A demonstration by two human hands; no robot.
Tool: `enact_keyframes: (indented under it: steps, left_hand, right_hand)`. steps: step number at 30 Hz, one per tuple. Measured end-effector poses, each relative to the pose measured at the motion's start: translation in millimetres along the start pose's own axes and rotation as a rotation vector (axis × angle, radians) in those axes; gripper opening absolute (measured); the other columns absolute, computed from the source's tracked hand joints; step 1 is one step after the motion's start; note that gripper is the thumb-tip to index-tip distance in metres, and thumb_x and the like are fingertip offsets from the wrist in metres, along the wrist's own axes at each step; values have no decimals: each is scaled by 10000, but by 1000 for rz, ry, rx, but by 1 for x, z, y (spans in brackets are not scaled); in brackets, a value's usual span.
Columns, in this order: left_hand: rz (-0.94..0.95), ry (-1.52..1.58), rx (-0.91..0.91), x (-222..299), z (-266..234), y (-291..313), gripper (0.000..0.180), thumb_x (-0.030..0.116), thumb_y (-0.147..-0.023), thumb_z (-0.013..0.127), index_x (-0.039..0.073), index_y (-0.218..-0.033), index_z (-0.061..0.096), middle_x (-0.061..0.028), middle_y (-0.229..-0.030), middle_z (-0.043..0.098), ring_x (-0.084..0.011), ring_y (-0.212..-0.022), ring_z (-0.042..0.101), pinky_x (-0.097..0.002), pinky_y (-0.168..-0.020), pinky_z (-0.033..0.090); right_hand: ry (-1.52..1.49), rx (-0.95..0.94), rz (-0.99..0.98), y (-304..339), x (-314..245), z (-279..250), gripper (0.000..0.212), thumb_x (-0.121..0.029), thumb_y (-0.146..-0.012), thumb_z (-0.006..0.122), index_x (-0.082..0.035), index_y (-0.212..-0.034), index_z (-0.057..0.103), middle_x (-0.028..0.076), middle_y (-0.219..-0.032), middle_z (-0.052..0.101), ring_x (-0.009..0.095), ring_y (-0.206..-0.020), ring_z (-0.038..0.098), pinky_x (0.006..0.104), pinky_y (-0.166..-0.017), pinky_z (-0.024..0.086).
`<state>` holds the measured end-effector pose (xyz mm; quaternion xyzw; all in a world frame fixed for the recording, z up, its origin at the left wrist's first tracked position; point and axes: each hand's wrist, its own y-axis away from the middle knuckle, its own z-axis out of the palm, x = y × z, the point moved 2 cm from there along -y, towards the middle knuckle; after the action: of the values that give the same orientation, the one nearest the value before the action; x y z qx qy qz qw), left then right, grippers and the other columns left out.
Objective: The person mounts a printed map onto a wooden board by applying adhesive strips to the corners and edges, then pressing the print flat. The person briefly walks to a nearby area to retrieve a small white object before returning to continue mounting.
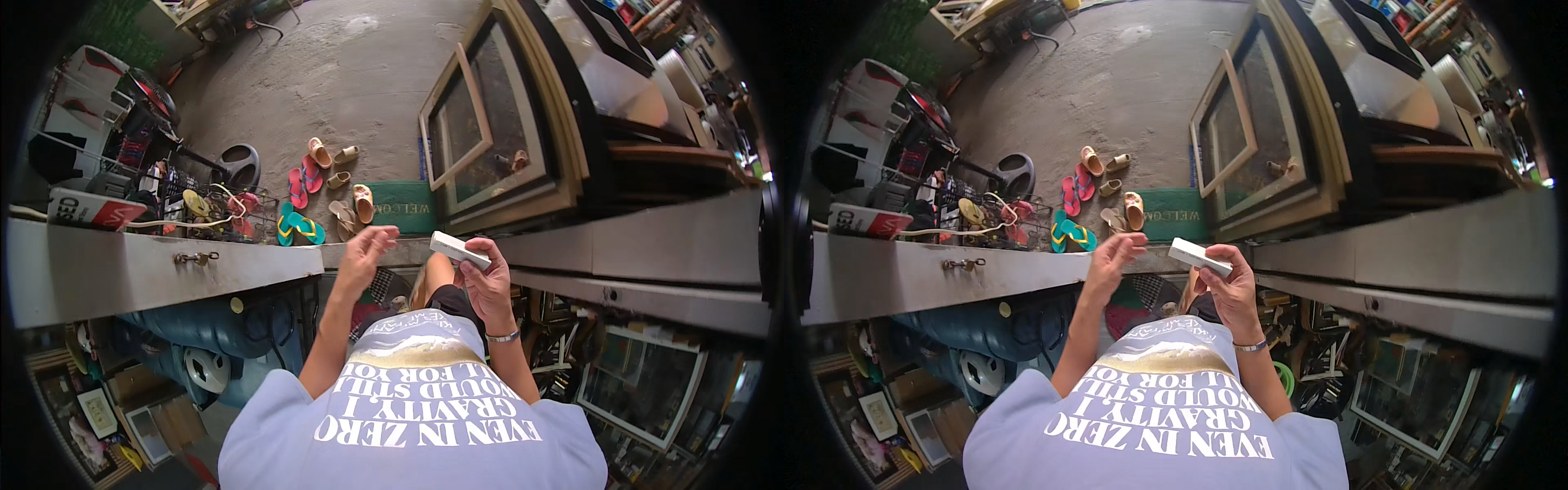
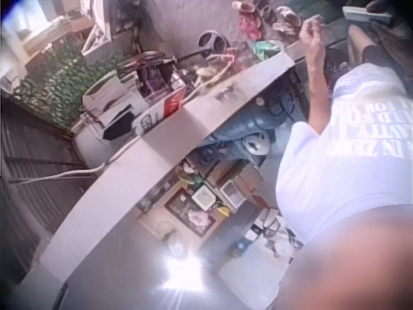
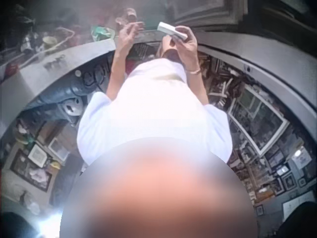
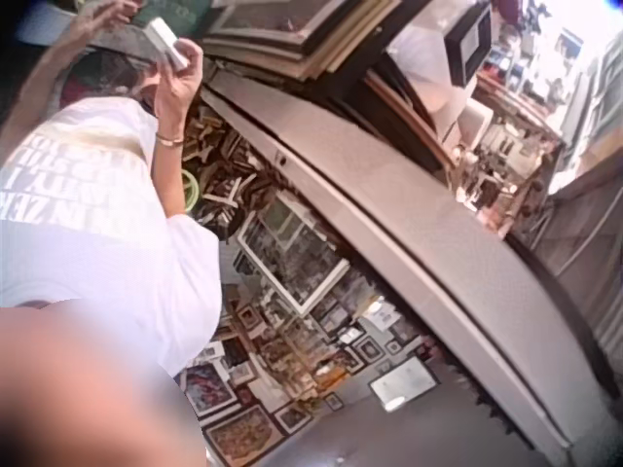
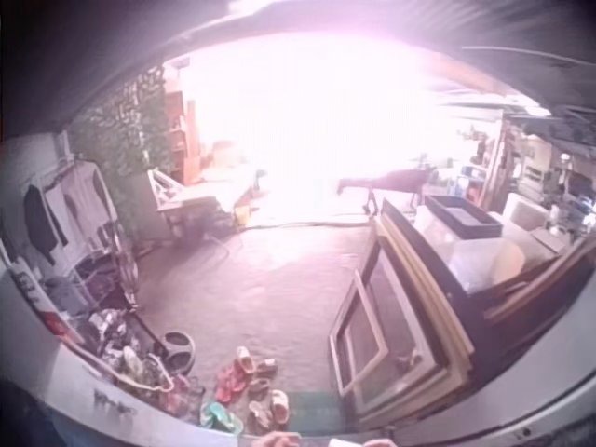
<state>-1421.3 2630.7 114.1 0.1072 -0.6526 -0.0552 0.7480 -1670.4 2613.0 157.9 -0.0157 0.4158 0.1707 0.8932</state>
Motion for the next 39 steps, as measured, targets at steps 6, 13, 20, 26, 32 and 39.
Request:
enact_keyframes:
  steps: [6,13,20,26,32,39]
  left_hand:
    - [-96,-37,-135,3,-39,-68,423,336,-1070,596,4,-1329,634,-82,-1185,714,-161,-1048,667,-304,-932,517]
    - [-81,-113,83,-18,-196,-262,441,380,-1072,573,51,-1360,632,-75,-1217,714,-163,-1083,670,-335,-949,522]
    - [-775,-111,799,-155,-299,-291,254,334,-1049,584,127,-908,624,23,-677,547,-113,-571,530,-294,-482,405]
    - [-1153,59,571,-179,-263,-325,297,387,-1045,574,118,-937,635,-18,-740,594,-146,-571,563,-331,-457,412]
    - [-1092,-50,353,-161,-305,-546,283,373,-1051,571,114,-965,648,-8,-705,571,-133,-577,544,-330,-481,430]
    - [-620,-152,544,-17,-464,-953,276,346,-1053,579,107,-922,619,-28,-761,638,-136,-648,604,-305,-540,477]
  right_hand:
    - [-60,-31,141,-115,30,15,304,18,-967,678,-11,-1248,565,142,-1012,688,176,-739,695,262,-629,572]
    - [-238,-173,273,-370,41,29,319,18,-928,736,-42,-1188,562,-11,-869,601,74,-728,567,226,-631,449]
    - [-23,-189,47,-659,-48,54,364,-181,-990,720,-2,-1286,607,49,-1028,676,116,-854,638,272,-766,501]
    - [-38,-197,-25,-812,-83,72,409,-202,-1064,592,4,-1412,529,166,-1325,644,202,-1180,656,349,-954,579]
    - [353,-181,20,-1013,-43,-16,529,-252,-1063,606,-19,-1502,424,112,-1179,693,171,-1046,692,295,-837,606]
    - [1565,251,726,-1078,70,-250,572,-366,-895,717,65,-1245,577,265,-1086,692,393,-998,706,493,-832,574]
